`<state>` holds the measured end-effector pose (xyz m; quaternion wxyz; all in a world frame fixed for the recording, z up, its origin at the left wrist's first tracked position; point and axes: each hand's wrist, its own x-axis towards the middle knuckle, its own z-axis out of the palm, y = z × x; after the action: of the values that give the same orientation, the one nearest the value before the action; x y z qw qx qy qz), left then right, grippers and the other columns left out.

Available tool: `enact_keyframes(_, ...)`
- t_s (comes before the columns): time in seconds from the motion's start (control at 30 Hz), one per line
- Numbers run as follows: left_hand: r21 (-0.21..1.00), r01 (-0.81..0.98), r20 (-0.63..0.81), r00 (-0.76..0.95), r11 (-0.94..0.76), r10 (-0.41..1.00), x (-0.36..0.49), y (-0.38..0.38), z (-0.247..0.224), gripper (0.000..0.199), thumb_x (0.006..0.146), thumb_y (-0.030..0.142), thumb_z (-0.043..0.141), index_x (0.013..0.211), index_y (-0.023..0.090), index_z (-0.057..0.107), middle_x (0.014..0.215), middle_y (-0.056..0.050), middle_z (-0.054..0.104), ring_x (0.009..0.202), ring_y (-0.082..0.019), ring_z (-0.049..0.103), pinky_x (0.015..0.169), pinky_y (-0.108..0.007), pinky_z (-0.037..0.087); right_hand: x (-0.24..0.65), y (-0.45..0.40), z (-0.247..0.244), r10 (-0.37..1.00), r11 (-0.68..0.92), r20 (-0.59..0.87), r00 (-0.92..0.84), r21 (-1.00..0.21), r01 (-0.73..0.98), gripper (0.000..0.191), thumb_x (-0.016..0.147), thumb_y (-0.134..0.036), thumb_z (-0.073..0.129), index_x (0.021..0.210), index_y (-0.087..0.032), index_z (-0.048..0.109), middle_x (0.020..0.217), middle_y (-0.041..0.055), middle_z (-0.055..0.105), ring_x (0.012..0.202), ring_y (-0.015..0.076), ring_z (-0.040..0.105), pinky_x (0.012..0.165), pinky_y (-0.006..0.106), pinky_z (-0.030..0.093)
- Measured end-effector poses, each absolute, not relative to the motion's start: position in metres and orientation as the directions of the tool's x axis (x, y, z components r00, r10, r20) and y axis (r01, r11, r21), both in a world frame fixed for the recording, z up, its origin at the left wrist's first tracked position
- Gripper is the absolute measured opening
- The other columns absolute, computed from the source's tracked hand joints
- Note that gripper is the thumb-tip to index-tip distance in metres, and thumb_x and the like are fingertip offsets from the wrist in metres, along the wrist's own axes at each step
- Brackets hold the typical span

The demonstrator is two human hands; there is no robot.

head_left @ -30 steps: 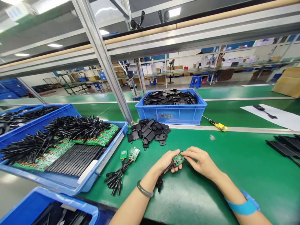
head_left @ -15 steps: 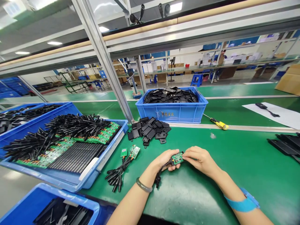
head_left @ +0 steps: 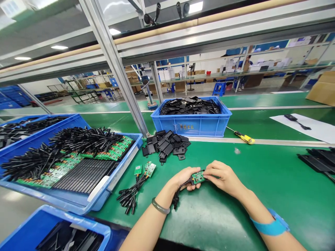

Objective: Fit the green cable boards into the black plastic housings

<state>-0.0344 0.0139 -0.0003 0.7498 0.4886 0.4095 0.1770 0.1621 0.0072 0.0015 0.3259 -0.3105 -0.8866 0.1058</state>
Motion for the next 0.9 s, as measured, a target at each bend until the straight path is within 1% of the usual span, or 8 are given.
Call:
enact_keyframes(0.13,0.882,0.161,-0.440,0.613,0.442,0.656,-0.034,0.013,0.001,0.040,0.081,0.047,0.041,0.074,0.012,0.057,0.047,-0.001,0.056,0.030,-0.008,0.041,0.029,-0.019,0.025,0.160,0.007,0.004,0.621,0.782,0.505,-0.600,-0.347,0.518,0.017,0.088,-0.024,0.049,0.083,-0.023,0.065,0.092,0.0072,0.060,0.086,0.0199,0.054,0.071,0.035,0.049)
enact_keyframes(0.27,0.892,0.165,-0.425,0.621,0.421,0.658,-0.034,0.013,0.000,0.041,0.080,0.049,0.043,0.074,0.012,0.058,0.047,-0.001,0.056,0.029,-0.008,0.041,0.029,-0.019,0.026,0.151,0.001,0.007,0.609,0.782,0.509,-0.608,-0.254,0.570,0.017,0.088,-0.017,0.044,0.082,-0.021,0.059,0.113,0.0097,0.055,0.107,0.0248,0.046,0.085,0.044,0.047)
enact_keyframes(0.43,0.884,0.026,-0.393,0.580,0.466,0.713,-0.032,0.015,-0.001,0.043,0.077,0.048,0.044,0.079,0.008,0.061,0.048,-0.002,0.056,0.029,-0.008,0.040,0.028,-0.019,0.023,0.158,0.005,0.009,0.692,0.710,0.471,-0.547,-0.307,0.634,0.017,0.089,-0.017,0.039,0.078,-0.020,0.051,0.127,0.0101,0.045,0.124,0.0262,0.031,0.095,0.048,0.041)
enact_keyframes(0.57,0.887,-0.088,-0.338,0.546,0.453,0.767,-0.030,0.019,-0.007,0.054,0.077,0.051,0.045,0.095,0.003,0.063,0.052,-0.002,0.056,0.033,-0.007,0.042,0.031,-0.018,0.028,0.203,0.043,0.002,0.868,0.418,0.378,-0.321,-0.208,0.885,0.022,0.090,-0.025,0.037,0.080,-0.018,0.056,0.120,0.0137,0.049,0.118,0.0278,0.037,0.095,0.047,0.038)
enact_keyframes(0.63,0.895,-0.115,-0.301,0.554,0.430,0.776,-0.028,0.021,-0.011,0.059,0.075,0.054,0.048,0.098,0.002,0.062,0.053,-0.003,0.057,0.035,-0.008,0.044,0.033,-0.019,0.029,0.229,0.064,-0.004,0.934,0.187,0.331,-0.134,-0.135,0.973,0.024,0.089,-0.023,0.038,0.081,-0.015,0.059,0.113,0.0188,0.052,0.111,0.0323,0.042,0.086,0.049,0.042)
enact_keyframes(0.7,0.905,-0.127,-0.273,0.558,0.406,0.784,-0.024,0.023,-0.015,0.065,0.072,0.060,0.049,0.100,0.003,0.062,0.055,-0.004,0.058,0.037,-0.009,0.046,0.035,-0.020,0.032,0.249,0.078,-0.008,0.946,0.068,0.323,-0.031,-0.104,0.992,0.025,0.086,-0.018,0.038,0.078,-0.010,0.061,0.105,0.0246,0.054,0.103,0.0368,0.047,0.074,0.050,0.045)
enact_keyframes(0.8,0.939,-0.103,-0.234,0.509,0.328,0.828,-0.016,0.025,-0.018,0.074,0.068,0.070,0.045,0.099,0.005,0.060,0.058,-0.005,0.058,0.041,-0.011,0.048,0.039,-0.022,0.036,0.260,0.089,-0.003,0.945,0.034,0.326,-0.007,-0.077,0.996,0.023,0.079,-0.009,0.040,0.067,-0.010,0.061,0.090,0.0253,0.058,0.093,0.0375,0.052,0.065,0.047,0.045)
enact_keyframes(0.9,0.990,0.099,-0.132,0.387,0.102,0.913,-0.009,0.024,-0.019,0.054,0.069,0.060,0.051,0.089,0.011,0.060,0.059,-0.002,0.056,0.048,-0.012,0.046,0.045,-0.023,0.035,0.250,0.106,0.019,0.933,0.090,0.356,-0.058,-0.072,0.993,0.024,0.078,-0.007,0.042,0.063,-0.013,0.060,0.083,0.0185,0.061,0.083,0.0303,0.056,0.067,0.041,0.044)
